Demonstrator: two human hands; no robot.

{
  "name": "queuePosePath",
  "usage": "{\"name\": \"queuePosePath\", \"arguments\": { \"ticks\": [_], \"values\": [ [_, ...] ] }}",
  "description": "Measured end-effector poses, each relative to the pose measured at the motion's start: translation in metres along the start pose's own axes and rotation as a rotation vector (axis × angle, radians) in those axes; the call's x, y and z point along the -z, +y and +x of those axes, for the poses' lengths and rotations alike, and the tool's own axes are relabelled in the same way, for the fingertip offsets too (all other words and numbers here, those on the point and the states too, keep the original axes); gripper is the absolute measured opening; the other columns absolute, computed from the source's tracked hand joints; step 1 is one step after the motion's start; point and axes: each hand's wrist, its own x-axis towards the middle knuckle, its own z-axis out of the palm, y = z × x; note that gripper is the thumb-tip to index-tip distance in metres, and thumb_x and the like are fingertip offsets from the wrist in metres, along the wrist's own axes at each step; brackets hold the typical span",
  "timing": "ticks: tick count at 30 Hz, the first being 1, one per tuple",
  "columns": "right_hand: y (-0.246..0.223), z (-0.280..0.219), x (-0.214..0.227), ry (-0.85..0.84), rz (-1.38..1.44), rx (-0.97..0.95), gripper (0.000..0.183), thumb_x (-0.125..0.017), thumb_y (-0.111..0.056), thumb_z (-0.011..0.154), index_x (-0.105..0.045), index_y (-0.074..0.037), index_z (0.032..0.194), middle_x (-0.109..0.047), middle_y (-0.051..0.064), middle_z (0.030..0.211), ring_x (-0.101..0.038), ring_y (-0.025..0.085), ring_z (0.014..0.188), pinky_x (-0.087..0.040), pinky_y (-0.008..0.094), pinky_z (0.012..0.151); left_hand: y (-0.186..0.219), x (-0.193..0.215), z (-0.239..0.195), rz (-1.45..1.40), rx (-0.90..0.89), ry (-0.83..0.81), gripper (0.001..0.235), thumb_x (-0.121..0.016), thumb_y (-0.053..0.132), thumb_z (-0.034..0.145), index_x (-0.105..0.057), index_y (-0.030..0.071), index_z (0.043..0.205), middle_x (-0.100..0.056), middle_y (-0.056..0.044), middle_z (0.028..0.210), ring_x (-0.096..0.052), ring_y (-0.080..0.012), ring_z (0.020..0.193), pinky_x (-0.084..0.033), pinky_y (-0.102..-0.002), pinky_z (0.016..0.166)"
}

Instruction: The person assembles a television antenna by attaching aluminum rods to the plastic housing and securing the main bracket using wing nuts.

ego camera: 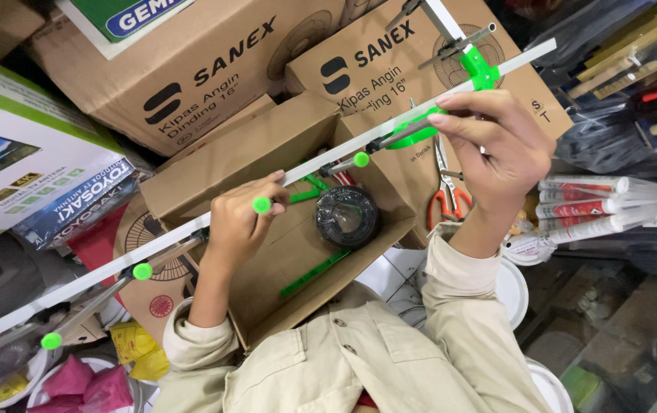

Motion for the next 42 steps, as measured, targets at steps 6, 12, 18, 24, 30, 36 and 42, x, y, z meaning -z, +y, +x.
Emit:
{"name": "queuePosePath", "arguments": {
  "ticks": [6,12,18,24,30,36,42],
  "values": [
    [0.007,0.0,0.001,-0.053,0.031,0.014,0.021,-0.087,0.009,0.09,-0.076,0.004,0.107,-0.072,0.014,0.111,-0.073,0.023,0.096,-0.059,0.03,0.085,-0.001,-0.001,0.0,0.006,-0.004,0.008,0.022,-0.061,0.023,0.102,-0.065,0.005,0.089,-0.074,-0.016,0.095,-0.072,-0.0339,0.115,-0.059,-0.043,0.091],
    [0.015,-0.009,-0.028,0.074,0.178,-0.065,0.02,-0.081,0.007,0.096,-0.069,0.004,0.111,-0.073,0.015,0.115,-0.076,0.026,0.104,-0.063,0.03,0.084,-0.003,-0.003,0.0,-0.012,0.061,0.005,0.026,-0.05,0.019,0.106,-0.064,0.006,0.088,-0.073,-0.009,0.089,-0.073,-0.0302,0.116,-0.059,-0.039,0.086],
    [0.016,-0.027,-0.043,0.134,0.406,-0.255,0.02,-0.073,0.002,0.105,-0.061,0.005,0.121,-0.073,0.023,0.117,-0.076,0.027,0.107,-0.065,0.035,0.094,-0.002,-0.004,0.0,-0.001,0.054,-0.001,0.026,-0.051,0.019,0.106,-0.063,0.006,0.087,-0.072,-0.009,0.086,-0.073,-0.0301,0.116,-0.059,-0.04,0.085],
    [0.02,-0.028,-0.048,0.172,0.388,-0.146,0.017,-0.069,0.002,0.105,-0.057,0.005,0.116,-0.074,0.024,0.114,-0.077,0.028,0.106,-0.066,0.035,0.089,0.001,-0.004,0.001,0.015,0.021,0.008,0.026,-0.053,0.023,0.106,-0.063,0.006,0.088,-0.072,-0.01,0.087,-0.072,-0.0319,0.117,-0.058,-0.042,0.088],
    [0.011,-0.028,-0.038,0.147,0.321,-0.205,0.01,-0.071,0.008,0.109,-0.062,0.006,0.113,-0.075,0.024,0.109,-0.076,0.027,0.101,-0.065,0.034,0.09,-0.002,-0.012,0.001,0.049,-0.013,0.065,0.037,-0.055,0.036,0.107,-0.063,0.006,0.086,-0.072,-0.013,0.087,-0.074,-0.0318,0.112,-0.059,-0.041,0.085],
    [0.011,-0.024,-0.035,0.054,0.542,-0.452,0.03,-0.068,-0.019,0.108,-0.058,0.002,0.127,-0.074,0.02,0.112,-0.073,0.019,0.105,-0.057,0.029,0.087,0.002,-0.011,0.001,0.047,-0.027,0.071,0.04,-0.053,0.037,0.108,-0.063,0.005,0.085,-0.072,-0.013,0.084,-0.074,-0.0323,0.111,-0.059,-0.041,0.084],
    [0.029,-0.037,-0.053,-0.012,1.016,-0.428,0.061,-0.043,-0.054,0.116,-0.059,0.004,0.113,-0.054,0.005,0.084,-0.052,0.01,0.079,-0.05,0.034,0.096,0.001,-0.012,-0.001,0.073,-0.032,0.063,0.041,-0.051,0.039,0.108,-0.064,0.007,0.085,-0.072,-0.012,0.085,-0.074,-0.0311,0.113,-0.059,-0.042,0.087]
  ]
}}
